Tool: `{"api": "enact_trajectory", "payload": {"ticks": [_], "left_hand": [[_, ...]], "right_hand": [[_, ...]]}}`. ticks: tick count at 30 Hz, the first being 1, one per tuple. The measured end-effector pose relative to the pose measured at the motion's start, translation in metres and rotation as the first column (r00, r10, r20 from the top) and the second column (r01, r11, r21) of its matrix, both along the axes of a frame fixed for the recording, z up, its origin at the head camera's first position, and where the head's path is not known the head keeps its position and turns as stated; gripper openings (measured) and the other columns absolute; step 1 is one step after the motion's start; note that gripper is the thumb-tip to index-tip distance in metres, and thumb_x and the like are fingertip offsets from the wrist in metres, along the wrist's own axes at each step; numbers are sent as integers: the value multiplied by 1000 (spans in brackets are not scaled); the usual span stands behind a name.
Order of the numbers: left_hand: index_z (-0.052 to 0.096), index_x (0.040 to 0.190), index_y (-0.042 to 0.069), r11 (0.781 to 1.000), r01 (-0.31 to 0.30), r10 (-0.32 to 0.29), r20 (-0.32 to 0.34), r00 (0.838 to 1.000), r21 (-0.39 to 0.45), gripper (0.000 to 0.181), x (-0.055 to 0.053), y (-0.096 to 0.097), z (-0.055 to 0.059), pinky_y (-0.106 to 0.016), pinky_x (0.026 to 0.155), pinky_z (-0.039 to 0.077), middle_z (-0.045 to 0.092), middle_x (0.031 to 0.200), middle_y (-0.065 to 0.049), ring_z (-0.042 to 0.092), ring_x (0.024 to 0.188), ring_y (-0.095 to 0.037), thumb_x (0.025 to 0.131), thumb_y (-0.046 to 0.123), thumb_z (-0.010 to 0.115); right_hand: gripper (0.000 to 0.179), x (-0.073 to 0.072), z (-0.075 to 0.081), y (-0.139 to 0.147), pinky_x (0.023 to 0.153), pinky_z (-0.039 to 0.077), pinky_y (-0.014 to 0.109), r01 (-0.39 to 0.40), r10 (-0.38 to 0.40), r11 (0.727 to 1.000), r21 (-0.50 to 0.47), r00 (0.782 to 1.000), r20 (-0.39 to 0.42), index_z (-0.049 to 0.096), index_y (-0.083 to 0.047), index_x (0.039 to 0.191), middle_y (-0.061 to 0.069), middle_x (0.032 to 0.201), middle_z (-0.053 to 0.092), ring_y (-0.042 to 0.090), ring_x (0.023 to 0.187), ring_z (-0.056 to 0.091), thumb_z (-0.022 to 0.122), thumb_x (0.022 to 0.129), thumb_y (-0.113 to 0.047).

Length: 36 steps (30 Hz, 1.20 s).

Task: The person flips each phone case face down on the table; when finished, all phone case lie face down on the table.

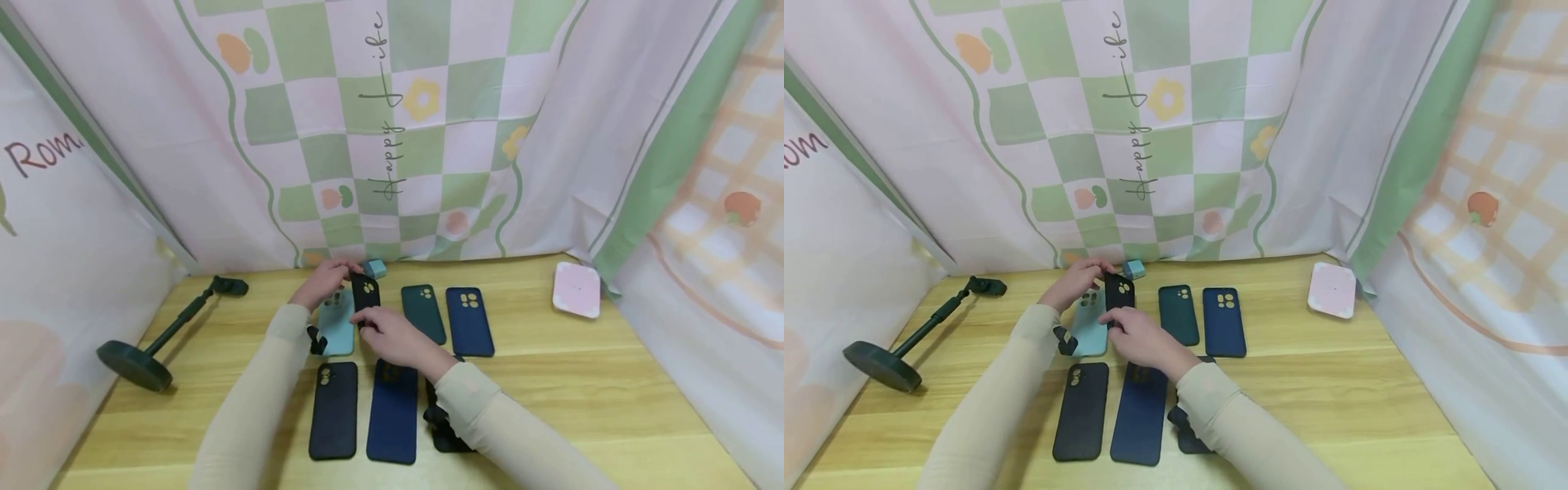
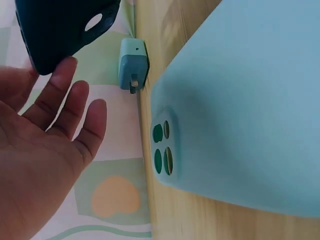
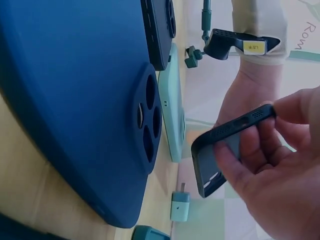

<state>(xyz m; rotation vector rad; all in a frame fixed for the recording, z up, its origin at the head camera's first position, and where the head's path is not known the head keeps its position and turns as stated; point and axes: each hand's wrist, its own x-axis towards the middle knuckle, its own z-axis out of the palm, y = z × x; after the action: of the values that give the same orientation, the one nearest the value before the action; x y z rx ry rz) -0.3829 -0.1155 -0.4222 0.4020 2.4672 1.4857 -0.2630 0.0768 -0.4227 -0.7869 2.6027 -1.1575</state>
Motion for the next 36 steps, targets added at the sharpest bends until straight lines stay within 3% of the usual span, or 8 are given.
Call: {"api": "enact_trajectory", "payload": {"ticks": [3, 6, 10, 16, 23, 28, 32, 36], "left_hand": [[67, 117, 4, 1000, 10, -10, -2, 1000, 10, 35, 1, 0, 0, -52, 90, 45, 60, 123, -3, 55, 105, -30, 91, 9, 43], [66, 115, 4, 1000, 24, -25, -34, 999, -11, 32, 1, 0, 0, -46, 82, 48, 62, 118, -3, 56, 98, -28, 89, 7, 49], [64, 118, 2, 999, 40, -42, -63, 997, -30, 31, 2, -1, 1, -41, 81, 49, 62, 116, -6, 56, 100, -25, 89, 5, 52], [64, 116, 10, 997, 39, -45, -83, 996, -71, 28, 5, -3, 4, -39, 74, 45, 59, 120, -10, 54, 98, -30, 92, 7, 49], [63, 121, 9, 996, 89, -90, -103, 991, -9, 25, 2, -3, -1, -45, 94, 44, 58, 126, -6, 54, 115, -25, 100, 18, 53], [62, 124, 16, 995, 101, -101, -108, 989, -4, 30, 1, 0, -2, -41, 83, 49, 60, 121, -5, 57, 104, -23, 100, 33, 58], [64, 125, 15, 993, 118, -121, -115, 986, -30, 29, 2, 4, -2, -39, 79, 51, 61, 118, -3, 58, 101, -22, 100, 29, 59], [65, 124, 12, 996, 76, -80, -101, 992, -39, 29, 2, 8, -1, -40, 82, 51, 62, 118, -4, 58, 103, -23, 97, 24, 64]], "right_hand": [[24, 0, 1, 2, 62, 47, 33, 39, -39, 998, -54, 999, 7, 66, -24, 117, -3, 88, 63, 15, 62, 53, 47, 104, -29], [17, 1, 1, 2, 62, 46, 32, 70, -71, 994, -82, 997, -18, 68, -22, 109, -6, 82, 61, 13, 66, 54, 56, 100, -31], [21, 0, -1, 2, 59, 45, 33, 92, -96, 989, -112, 995, -25, 66, -14, 115, -2, 76, 58, 16, 61, 53, 60, 98, -25], [40, 1, -2, 5, 69, 50, 35, 170, -163, 973, -156, 985, 54, 53, -15, 135, -2, 95, 60, 14, 77, 59, 62, 97, -26], [41, 2, -5, 10, 69, 52, 36, 207, -185, 961, -184, 974, 128, 53, -16, 137, 7, 114, 59, 17, 89, 62, 62, 97, -21], [36, 0, -12, 14, 67, 52, 35, 251, -228, 951, -180, 964, 140, 58, -18, 131, 9, 112, 60, 18, 88, 62, 63, 95, -18], [32, -3, -15, 16, 68, 51, 36, 292, -274, 945, -148, 953, 126, 61, -18, 126, 5, 107, 62, 17, 88, 61, 64, 94, -17], [30, -6, -17, 19, 67, 52, 36, 339, -310, 928, -152, 932, 186, 61, -16, 124, 6, 102, 63, 21, 81, 64, 64, 94, -14]]}}
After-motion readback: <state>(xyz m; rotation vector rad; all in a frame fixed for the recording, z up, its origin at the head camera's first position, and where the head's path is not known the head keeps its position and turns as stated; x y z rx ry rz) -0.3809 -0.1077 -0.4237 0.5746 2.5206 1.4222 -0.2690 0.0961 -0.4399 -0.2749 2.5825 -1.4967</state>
